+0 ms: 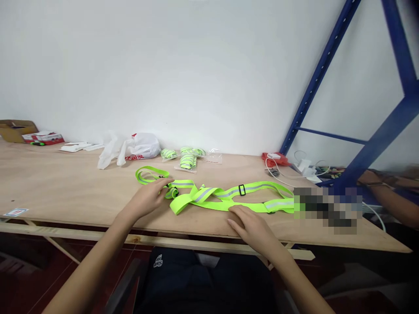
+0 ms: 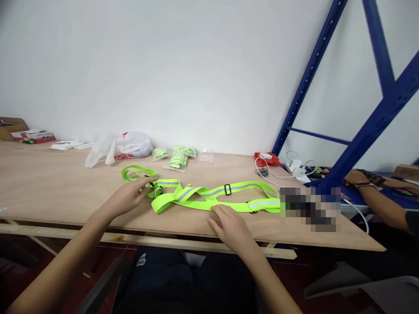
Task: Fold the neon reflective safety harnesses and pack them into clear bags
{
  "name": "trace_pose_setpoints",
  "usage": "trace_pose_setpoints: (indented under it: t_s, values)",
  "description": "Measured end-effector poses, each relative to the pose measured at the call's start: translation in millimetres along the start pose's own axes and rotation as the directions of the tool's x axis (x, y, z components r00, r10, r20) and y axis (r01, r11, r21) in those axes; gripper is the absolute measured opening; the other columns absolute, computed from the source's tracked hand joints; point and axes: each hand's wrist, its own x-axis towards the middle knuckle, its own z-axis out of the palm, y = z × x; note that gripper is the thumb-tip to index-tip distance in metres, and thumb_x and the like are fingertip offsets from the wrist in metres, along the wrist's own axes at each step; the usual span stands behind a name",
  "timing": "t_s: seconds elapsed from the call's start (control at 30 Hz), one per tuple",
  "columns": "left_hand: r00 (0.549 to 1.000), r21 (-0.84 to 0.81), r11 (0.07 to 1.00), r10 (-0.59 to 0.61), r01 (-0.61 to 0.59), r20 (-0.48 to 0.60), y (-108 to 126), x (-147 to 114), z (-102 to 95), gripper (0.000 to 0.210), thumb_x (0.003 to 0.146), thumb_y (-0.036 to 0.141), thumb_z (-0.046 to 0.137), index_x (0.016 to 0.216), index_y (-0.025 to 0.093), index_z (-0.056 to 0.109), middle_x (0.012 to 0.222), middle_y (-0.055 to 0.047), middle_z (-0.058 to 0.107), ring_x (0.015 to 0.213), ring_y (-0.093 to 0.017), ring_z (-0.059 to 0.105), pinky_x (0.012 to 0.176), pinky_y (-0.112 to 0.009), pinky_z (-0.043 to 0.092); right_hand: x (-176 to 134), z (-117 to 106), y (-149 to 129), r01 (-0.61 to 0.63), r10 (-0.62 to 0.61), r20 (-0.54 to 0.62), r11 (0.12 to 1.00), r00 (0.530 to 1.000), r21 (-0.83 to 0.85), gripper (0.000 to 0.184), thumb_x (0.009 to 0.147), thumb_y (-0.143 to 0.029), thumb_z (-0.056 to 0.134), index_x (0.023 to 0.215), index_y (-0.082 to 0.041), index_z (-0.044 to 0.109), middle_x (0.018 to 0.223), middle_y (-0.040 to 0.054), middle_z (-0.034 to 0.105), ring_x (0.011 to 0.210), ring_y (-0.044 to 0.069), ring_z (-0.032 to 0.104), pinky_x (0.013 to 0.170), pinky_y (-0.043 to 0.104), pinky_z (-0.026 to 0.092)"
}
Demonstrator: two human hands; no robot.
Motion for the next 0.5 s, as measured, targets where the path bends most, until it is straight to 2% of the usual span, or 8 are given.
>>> trace_pose_setpoints:
  t_s: [0.07,0.13,0.2,0.4,0.5]
  values:
    - [0.991,0.047,0.999,0.008,-0.015,0.134,-5.7,13.0,3.6,0.046,0.093,0.032,0.040,0.131,0.020,0.061,0.128,-0.012,0.067,0.113,-0.031,0.064,0.094,-0.039,0.048,-0.3,-1.0,2.1,-0.026,0.025,-0.017,0.999,1.000,-0.026,0.033,0.098,-0.035,0.048,0.123,-0.021,0.064,0.119,0.0125,0.069,0.108,0.028,0.065,0.092,0.043,0.054]
    - [0.965,0.052,0.997,0.038,-0.054,0.260,-8.0,21.1,5.9,0.040,0.091,0.034,0.045,0.123,0.023,0.066,0.115,-0.010,0.071,0.102,-0.029,0.067,0.089,-0.036,0.049,-0.6,-1.3,3.7,-0.034,0.032,-0.025,0.998,0.999,-0.056,0.037,0.098,-0.037,0.048,0.128,-0.021,0.063,0.121,0.0136,0.067,0.110,0.030,0.064,0.092,0.044,0.054]
    - [0.945,0.041,0.996,0.065,-0.082,0.320,-9.0,24.9,6.5,0.035,0.089,0.036,0.048,0.115,0.024,0.069,0.106,-0.009,0.072,0.095,-0.027,0.068,0.085,-0.034,0.049,-0.9,-1.2,4.5,-0.039,0.037,-0.017,0.995,0.999,-0.092,0.038,0.098,-0.039,0.048,0.127,-0.022,0.065,0.121,0.0149,0.066,0.111,0.031,0.063,0.092,0.045,0.053]
    - [0.948,0.137,0.988,0.020,-0.067,0.319,-13.3,26.8,-1.2,0.034,0.082,0.036,0.055,0.111,0.024,0.068,0.105,-0.008,0.071,0.091,-0.027,0.067,0.074,-0.031,0.045,-1.1,-5.0,6.5,-0.065,0.064,-0.016,0.989,0.998,-0.134,0.035,0.098,-0.041,0.047,0.114,-0.024,0.074,0.115,0.0137,0.065,0.105,0.031,0.063,0.089,0.044,0.054]
    - [0.959,0.205,0.977,0.005,-0.066,0.285,-15.0,26.3,-6.2,0.024,0.083,0.034,0.052,0.101,0.023,0.064,0.090,-0.005,0.071,0.079,-0.025,0.064,0.065,-0.030,0.040,-1.1,-7.6,8.9,-0.083,0.083,-0.001,0.987,0.997,-0.139,0.034,0.098,-0.040,0.048,0.111,-0.025,0.075,0.110,0.0120,0.064,0.101,0.029,0.063,0.087,0.042,0.054]
